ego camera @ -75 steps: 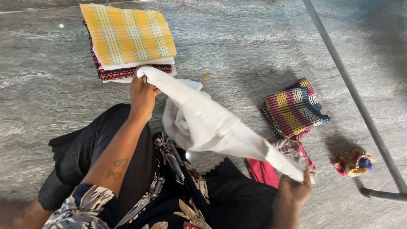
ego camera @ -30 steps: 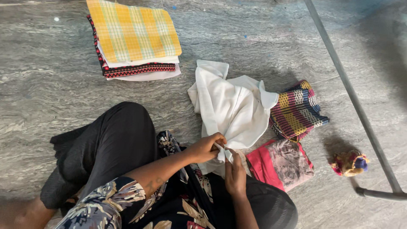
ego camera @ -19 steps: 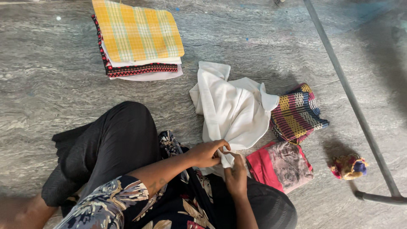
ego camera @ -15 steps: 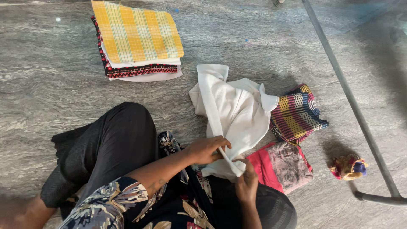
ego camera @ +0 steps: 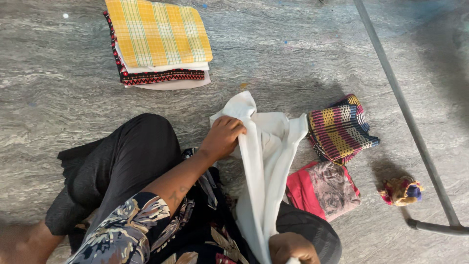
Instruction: The person sits on the floor and folds several pieces of cloth by hand. They fold a white cloth, a yellow plaid cloth, and a pink patterned cloth, placing each folded item into a growing stack.
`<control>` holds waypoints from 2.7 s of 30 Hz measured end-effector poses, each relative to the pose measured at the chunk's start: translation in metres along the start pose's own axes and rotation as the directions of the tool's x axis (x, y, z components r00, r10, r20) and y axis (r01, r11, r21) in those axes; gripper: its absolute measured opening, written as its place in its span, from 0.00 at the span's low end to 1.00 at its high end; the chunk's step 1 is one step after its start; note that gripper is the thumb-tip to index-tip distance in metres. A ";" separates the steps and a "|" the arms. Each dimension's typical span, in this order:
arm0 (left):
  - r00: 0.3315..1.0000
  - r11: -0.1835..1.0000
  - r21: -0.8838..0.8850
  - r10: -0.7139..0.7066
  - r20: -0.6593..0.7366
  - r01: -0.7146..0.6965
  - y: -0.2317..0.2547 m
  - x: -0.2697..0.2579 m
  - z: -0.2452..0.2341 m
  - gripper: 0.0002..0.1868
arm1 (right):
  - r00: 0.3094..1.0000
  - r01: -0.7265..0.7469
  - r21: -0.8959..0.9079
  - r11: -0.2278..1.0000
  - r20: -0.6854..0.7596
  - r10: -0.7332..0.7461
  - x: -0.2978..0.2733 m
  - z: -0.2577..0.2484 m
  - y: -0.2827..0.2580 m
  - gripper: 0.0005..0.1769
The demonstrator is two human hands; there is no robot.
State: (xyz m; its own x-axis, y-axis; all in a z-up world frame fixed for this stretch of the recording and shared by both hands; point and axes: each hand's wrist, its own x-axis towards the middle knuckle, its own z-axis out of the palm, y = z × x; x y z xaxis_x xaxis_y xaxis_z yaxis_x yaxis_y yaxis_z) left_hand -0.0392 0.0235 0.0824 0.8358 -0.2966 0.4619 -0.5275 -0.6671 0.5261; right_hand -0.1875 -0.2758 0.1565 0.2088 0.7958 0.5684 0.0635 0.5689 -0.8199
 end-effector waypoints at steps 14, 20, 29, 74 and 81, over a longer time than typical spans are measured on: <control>0.724 0.939 -0.108 0.322 0.610 -0.327 0.054 -0.015 0.076 0.40 | 0.979 -0.148 0.153 0.977 -0.120 0.167 -0.029 0.047 0.034 0.26; 0.830 0.988 -0.003 0.129 0.542 -0.151 0.055 -0.005 0.112 0.43 | 0.988 -0.116 0.062 0.991 -0.095 0.121 -0.040 0.033 0.019 0.26; 0.922 0.998 0.008 0.062 0.381 -0.070 0.046 0.006 0.146 0.11 | 0.876 -0.232 -0.095 0.968 -0.453 0.165 -0.075 0.026 -0.015 0.20; 0.634 0.632 -0.060 -0.765 0.114 0.773 -0.128 -0.026 0.043 0.43 | -0.329 -0.938 0.258 0.231 -0.875 -0.356 -0.212 -0.080 0.009 0.10; 0.454 0.452 -0.065 -0.864 0.219 0.890 -0.117 -0.021 0.035 0.33 | -0.325 -0.943 0.272 0.192 -0.875 -0.358 -0.220 -0.083 0.011 0.09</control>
State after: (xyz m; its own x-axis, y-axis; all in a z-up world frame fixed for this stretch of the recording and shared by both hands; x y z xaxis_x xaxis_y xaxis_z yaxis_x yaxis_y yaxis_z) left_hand 0.0098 0.0836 -0.0141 0.8686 0.2918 -0.4005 0.4955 -0.5207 0.6953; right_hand -0.1515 -0.4616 0.0164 0.7634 -0.6440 0.0494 -0.4499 -0.5851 -0.6747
